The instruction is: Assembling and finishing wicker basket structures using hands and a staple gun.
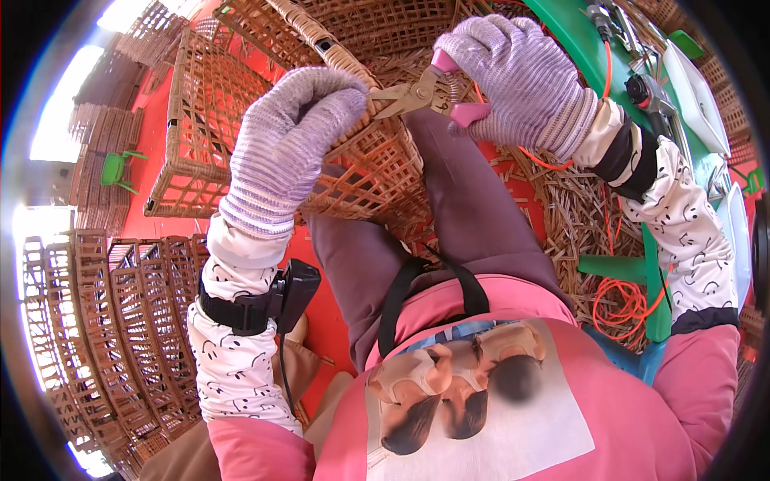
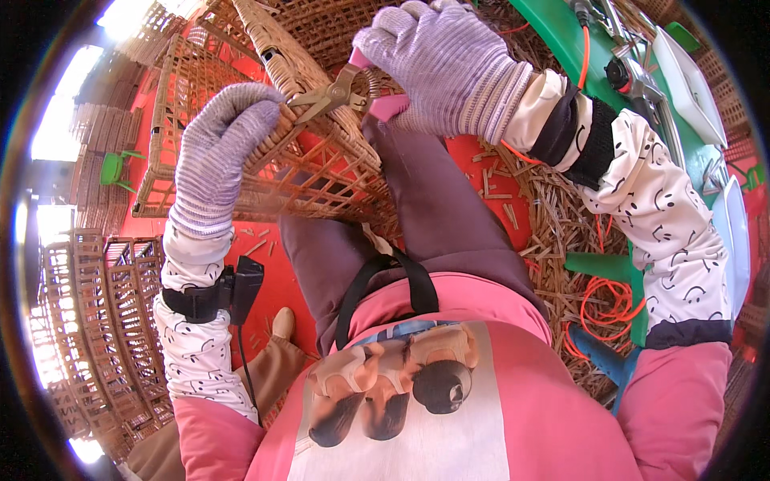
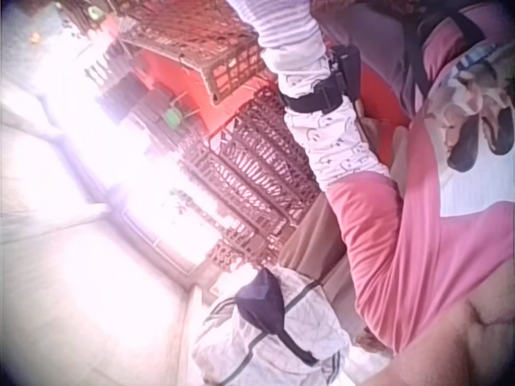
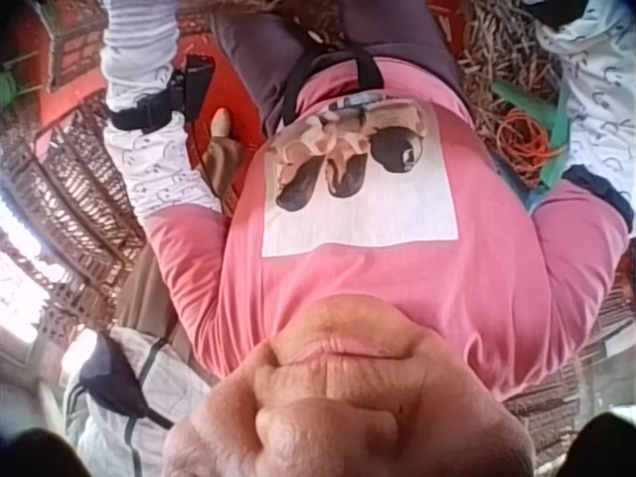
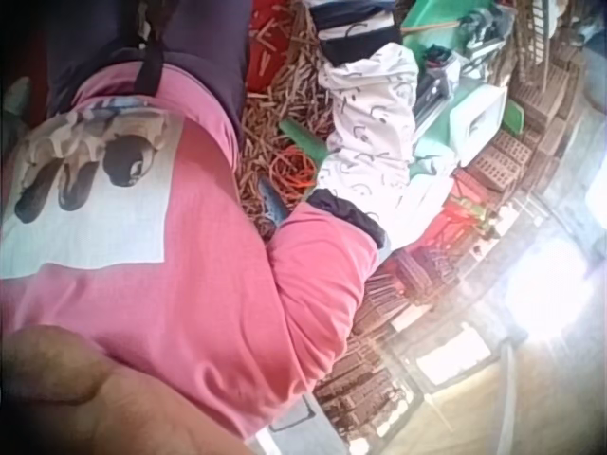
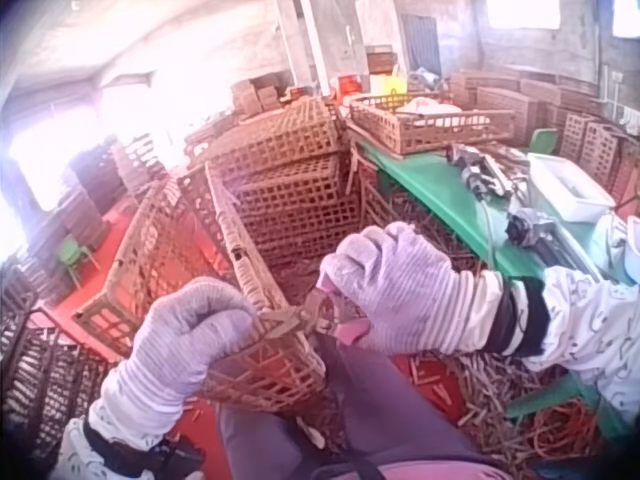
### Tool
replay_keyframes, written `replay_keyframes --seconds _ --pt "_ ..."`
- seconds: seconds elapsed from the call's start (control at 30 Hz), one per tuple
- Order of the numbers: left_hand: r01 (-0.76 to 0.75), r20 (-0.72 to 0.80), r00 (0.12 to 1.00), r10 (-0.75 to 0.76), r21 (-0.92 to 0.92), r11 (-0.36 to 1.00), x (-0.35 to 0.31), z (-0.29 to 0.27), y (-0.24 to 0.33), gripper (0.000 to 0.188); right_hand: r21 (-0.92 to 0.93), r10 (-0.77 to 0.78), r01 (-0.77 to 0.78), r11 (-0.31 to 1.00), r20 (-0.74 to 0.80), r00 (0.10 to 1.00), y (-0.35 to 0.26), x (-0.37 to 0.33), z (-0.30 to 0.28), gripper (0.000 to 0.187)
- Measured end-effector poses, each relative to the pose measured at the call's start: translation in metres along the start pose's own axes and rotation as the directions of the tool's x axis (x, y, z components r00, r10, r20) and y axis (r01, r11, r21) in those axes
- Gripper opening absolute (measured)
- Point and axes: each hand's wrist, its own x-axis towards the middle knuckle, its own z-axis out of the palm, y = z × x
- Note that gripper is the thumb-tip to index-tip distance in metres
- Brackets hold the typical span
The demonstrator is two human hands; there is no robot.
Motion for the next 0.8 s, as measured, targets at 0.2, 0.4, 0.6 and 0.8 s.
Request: replay_keyframes --seconds 0.2,0.4,0.6,0.8 --pt "0.001 0.006 1.000 -0.001 -0.021 1.000 0.000 0.000 -0.001 0.015 -0.277 -0.199 0.163 0.947 -0.108 0.974 -0.001 0.011 -0.007 0.053" --pt "-0.011 0.012 1.000 0.011 0.003 1.000 0.001 -0.001 0.003 0.017 -0.227 -0.135 0.141 0.964 0.042 0.990 0.000 0.011 -0.001 0.048" --pt "-0.019 -0.031 0.999 0.021 0.058 0.998 -0.001 0.000 0.000 0.034 0.254 0.028 -0.182 0.950 0.512 0.859 0.004 0.006 -0.029 0.036" --pt "-0.112 0.012 0.983 0.185 0.832 0.543 -0.017 0.021 -0.003 0.054 -0.152 0.823 -0.810 0.566 0.169 0.543 0.079 -0.184 -0.091 0.048"
